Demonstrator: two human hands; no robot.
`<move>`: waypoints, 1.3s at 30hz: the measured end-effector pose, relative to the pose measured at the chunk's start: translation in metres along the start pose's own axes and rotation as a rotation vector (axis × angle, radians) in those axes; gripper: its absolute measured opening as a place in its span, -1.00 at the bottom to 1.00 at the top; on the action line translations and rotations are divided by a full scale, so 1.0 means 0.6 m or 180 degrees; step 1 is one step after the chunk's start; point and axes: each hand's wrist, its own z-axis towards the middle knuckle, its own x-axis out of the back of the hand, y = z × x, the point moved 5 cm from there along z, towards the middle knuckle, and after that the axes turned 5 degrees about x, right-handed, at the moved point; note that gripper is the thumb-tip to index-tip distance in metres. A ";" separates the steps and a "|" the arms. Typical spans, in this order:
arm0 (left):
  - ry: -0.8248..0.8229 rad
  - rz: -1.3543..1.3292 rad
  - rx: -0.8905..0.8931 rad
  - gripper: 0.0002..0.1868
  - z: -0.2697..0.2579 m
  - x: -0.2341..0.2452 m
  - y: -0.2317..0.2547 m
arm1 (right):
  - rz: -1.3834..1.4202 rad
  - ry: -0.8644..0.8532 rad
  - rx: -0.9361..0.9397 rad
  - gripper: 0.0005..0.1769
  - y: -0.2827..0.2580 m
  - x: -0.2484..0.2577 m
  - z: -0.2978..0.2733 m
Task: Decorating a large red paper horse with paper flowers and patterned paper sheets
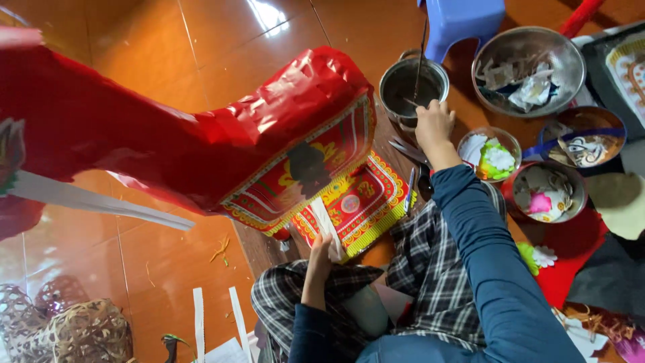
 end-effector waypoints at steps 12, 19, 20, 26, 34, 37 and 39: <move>0.0246 0.0381 -0.0033 -0.29 0.006 0.005 0.006 | 0.1133 -0.0187 -0.0508 -0.66 -0.037 0.148 -0.103; 0.0282 0.0490 0.0042 -0.21 -0.016 -0.017 0.018 | 0.2110 -0.0480 -0.1085 -0.70 -0.062 0.092 -0.121; 0.0295 0.0490 0.0058 -0.20 -0.019 -0.020 0.021 | 0.2382 -0.0538 -0.1277 -0.73 -0.065 0.090 -0.122; 0.0232 0.0489 -0.0084 -0.20 -0.037 -0.035 0.029 | 0.3724 -0.1050 -0.2049 -0.70 -0.054 0.007 -0.125; 0.0259 0.0837 -0.0215 -0.20 -0.028 -0.017 0.023 | 0.4315 -0.1191 -0.2601 -0.85 -0.061 0.007 -0.124; 0.0429 0.0885 -0.0312 -0.28 -0.037 -0.038 0.032 | 0.4284 -0.1217 -0.2756 -0.81 -0.061 0.000 -0.122; 0.0533 0.0875 -0.0365 -0.31 -0.030 -0.050 0.034 | 0.4222 -0.1242 -0.2811 -0.77 -0.056 -0.015 -0.120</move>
